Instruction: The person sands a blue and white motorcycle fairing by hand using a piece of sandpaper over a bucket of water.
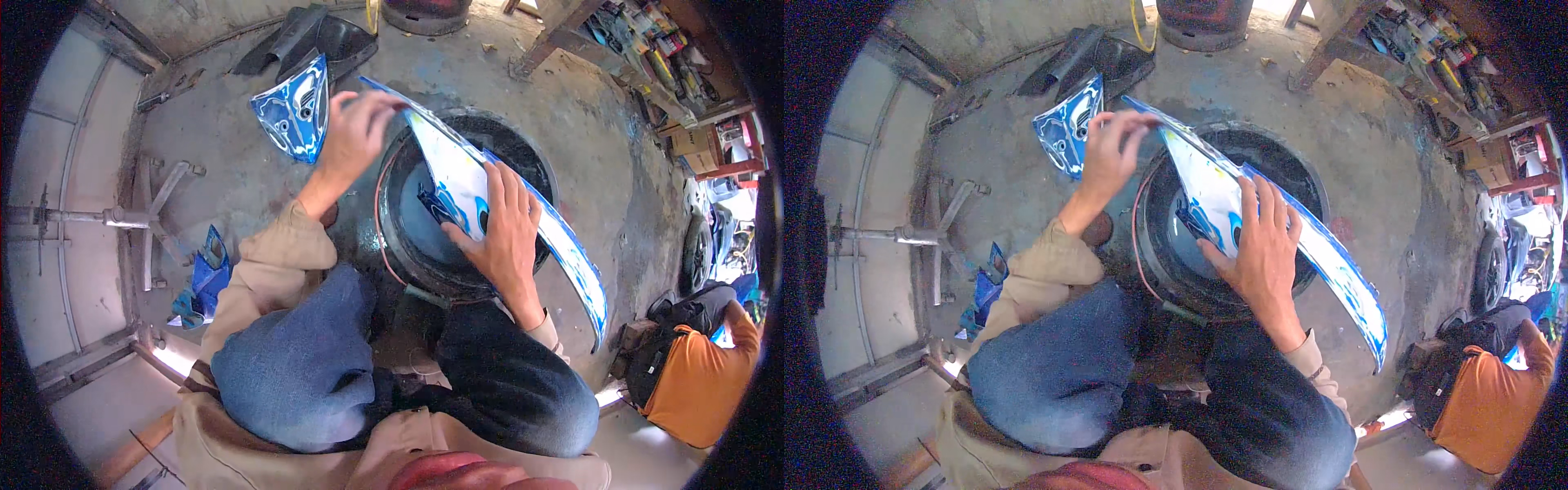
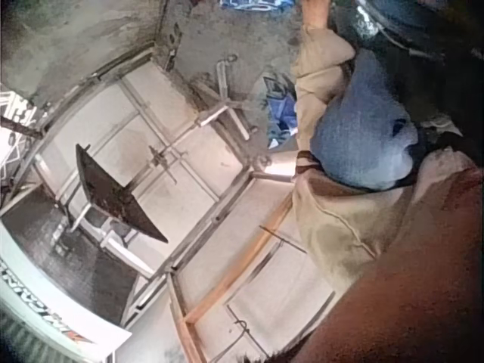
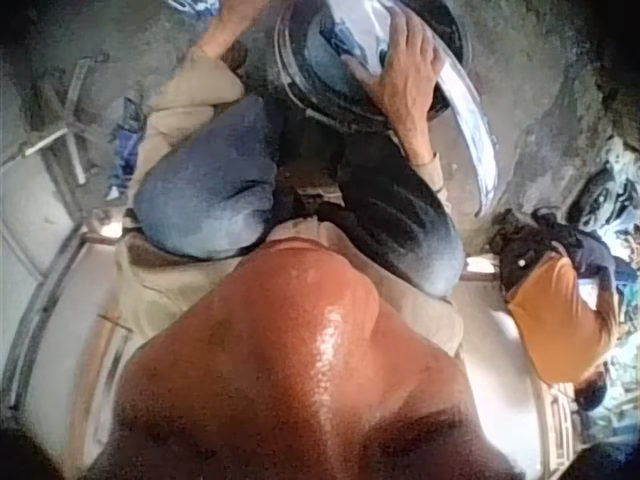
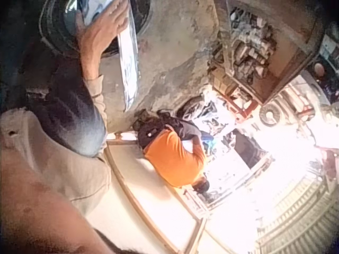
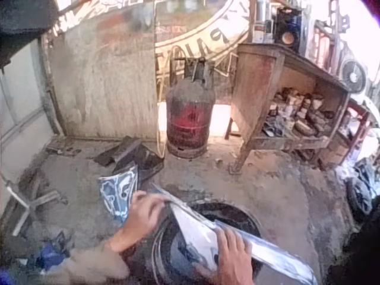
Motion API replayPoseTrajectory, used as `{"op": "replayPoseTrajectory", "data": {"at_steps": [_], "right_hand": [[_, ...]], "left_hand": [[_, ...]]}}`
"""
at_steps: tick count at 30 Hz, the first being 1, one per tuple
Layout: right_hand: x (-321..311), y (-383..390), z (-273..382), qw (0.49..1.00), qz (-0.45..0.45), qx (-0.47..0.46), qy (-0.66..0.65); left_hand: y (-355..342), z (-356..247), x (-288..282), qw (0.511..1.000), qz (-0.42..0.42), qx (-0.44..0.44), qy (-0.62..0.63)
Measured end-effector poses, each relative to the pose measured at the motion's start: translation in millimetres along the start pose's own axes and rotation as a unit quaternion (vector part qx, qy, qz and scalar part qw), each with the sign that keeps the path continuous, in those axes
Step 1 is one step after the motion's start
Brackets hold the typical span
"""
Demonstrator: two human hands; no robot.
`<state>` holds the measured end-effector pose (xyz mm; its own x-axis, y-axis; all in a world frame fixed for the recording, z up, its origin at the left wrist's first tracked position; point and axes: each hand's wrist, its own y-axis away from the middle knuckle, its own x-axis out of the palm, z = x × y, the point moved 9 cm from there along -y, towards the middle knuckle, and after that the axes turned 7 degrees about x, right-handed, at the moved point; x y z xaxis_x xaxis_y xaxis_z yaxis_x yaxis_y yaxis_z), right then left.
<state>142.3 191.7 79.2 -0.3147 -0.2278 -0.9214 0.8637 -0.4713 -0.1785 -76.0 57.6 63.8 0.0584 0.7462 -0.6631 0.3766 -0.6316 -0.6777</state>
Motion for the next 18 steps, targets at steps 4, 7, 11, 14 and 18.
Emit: {"op": "replayPoseTrajectory", "data": {"at_steps": [4,7,11,14,18], "right_hand": [[-0.6,0.4,-1.0,1.000,0.002,-0.003,0.003],[5.0,1.0,-2.1,1.000,0.010,0.003,-0.002],[1.6,2.6,0.0,1.000,0.002,-0.003,-0.001],[0.9,1.2,-0.8,1.000,0.006,-0.004,-0.003],[-0.3,0.8,-2.4,1.000,0.005,0.005,0.002]], "left_hand": [[7.4,-12.1,7.3,0.998,-0.024,0.007,0.062],[9.3,-33.8,8.6,0.996,0.009,0.079,0.035],[0.1,20.3,4.8,0.999,-0.001,-0.046,0.006],[11.7,-14.2,10.4,0.998,-0.020,0.021,0.054],[1.5,-4.8,9.5,0.999,0.016,0.003,0.030]]}}
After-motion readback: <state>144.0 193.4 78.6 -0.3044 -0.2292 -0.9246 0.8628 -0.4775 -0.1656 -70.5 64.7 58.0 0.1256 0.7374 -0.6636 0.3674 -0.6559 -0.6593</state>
